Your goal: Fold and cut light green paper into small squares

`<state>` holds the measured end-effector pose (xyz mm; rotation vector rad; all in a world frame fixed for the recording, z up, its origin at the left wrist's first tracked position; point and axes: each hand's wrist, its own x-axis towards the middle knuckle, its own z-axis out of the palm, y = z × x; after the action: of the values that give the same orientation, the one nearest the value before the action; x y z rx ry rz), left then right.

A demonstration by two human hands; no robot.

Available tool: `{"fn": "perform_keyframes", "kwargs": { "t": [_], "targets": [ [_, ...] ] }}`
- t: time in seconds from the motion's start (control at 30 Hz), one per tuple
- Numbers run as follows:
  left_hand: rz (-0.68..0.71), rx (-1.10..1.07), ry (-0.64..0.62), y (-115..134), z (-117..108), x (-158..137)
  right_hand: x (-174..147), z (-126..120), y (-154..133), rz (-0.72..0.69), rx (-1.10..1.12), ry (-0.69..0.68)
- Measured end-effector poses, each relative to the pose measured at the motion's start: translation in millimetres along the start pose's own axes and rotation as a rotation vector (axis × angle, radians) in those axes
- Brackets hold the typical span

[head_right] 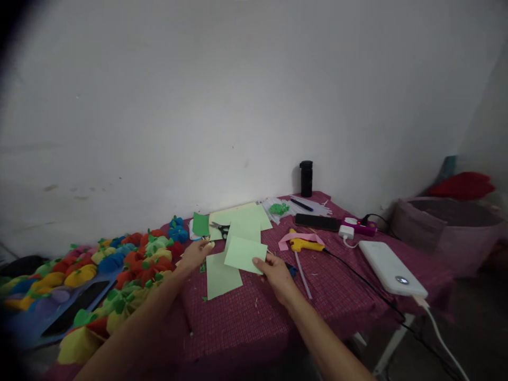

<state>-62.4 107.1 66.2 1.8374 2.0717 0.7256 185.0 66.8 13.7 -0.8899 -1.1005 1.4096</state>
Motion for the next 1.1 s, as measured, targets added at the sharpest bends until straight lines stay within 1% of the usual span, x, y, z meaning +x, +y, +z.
{"fn": "perform_keyframes", "kwargs": {
  "t": [0.07,0.1,0.13,0.17,0.2,0.27,0.4,0.53,0.67,0.77,0.87,0.97,1.03,1.1],
  "targets": [
    [0.034,-0.116,-0.047,11.7,7.4,-18.7,-6.7,-1.2,3.3,0.007,-0.021,0.003],
    [0.045,-0.168,-0.093,17.3,11.9,-30.1,-9.5,-1.1,4.7,0.015,-0.027,-0.001],
    [0.056,-0.244,-0.168,22.2,16.5,-41.8,-12.0,-0.5,5.8,0.022,-0.034,-0.006],
    [0.035,-0.438,-0.281,26.3,21.0,-52.9,-14.5,0.3,6.7,0.029,-0.040,-0.010],
    [0.023,-0.586,-0.343,29.5,25.2,-62.9,-16.9,1.4,7.4,0.033,-0.045,-0.016],
    [0.021,-0.713,-0.387,32.7,31.7,-77.6,-21.9,3.7,7.7,0.041,-0.051,-0.033],
    [0.004,-0.764,-0.335,29.7,36.1,-90.4,-31.7,6.5,5.3,0.038,-0.090,-0.080],
    [0.013,-0.805,-0.289,23.9,31.7,-99.5,-42.0,6.1,1.6,0.053,-0.165,-0.115],
    [0.008,-0.825,-0.296,20.7,26.9,-111.6,-53.1,4.6,-0.5,0.062,-0.235,-0.139],
    [-0.024,-0.856,-0.312,18.7,24.9,-119.9,-59.9,3.6,-1.0,0.071,-0.265,-0.149],
    [-0.068,-0.938,-0.340,18.0,23.4,-126.5,-65.3,3.2,-1.7,0.078,-0.274,-0.169],
    [-0.101,-1.091,-0.340,19.4,23.3,-130.4,-70.7,3.8,-3.0,0.094,-0.304,-0.208],
    [-0.124,-1.185,-0.332,20.4,24.6,-131.4,-74.3,4.5,-4.1,0.109,-0.337,-0.252],
    [-0.166,-1.224,-0.325,20.8,26.4,-131.5,-76.9,5.1,-5.2,0.120,-0.362,-0.299]
  ]
}}
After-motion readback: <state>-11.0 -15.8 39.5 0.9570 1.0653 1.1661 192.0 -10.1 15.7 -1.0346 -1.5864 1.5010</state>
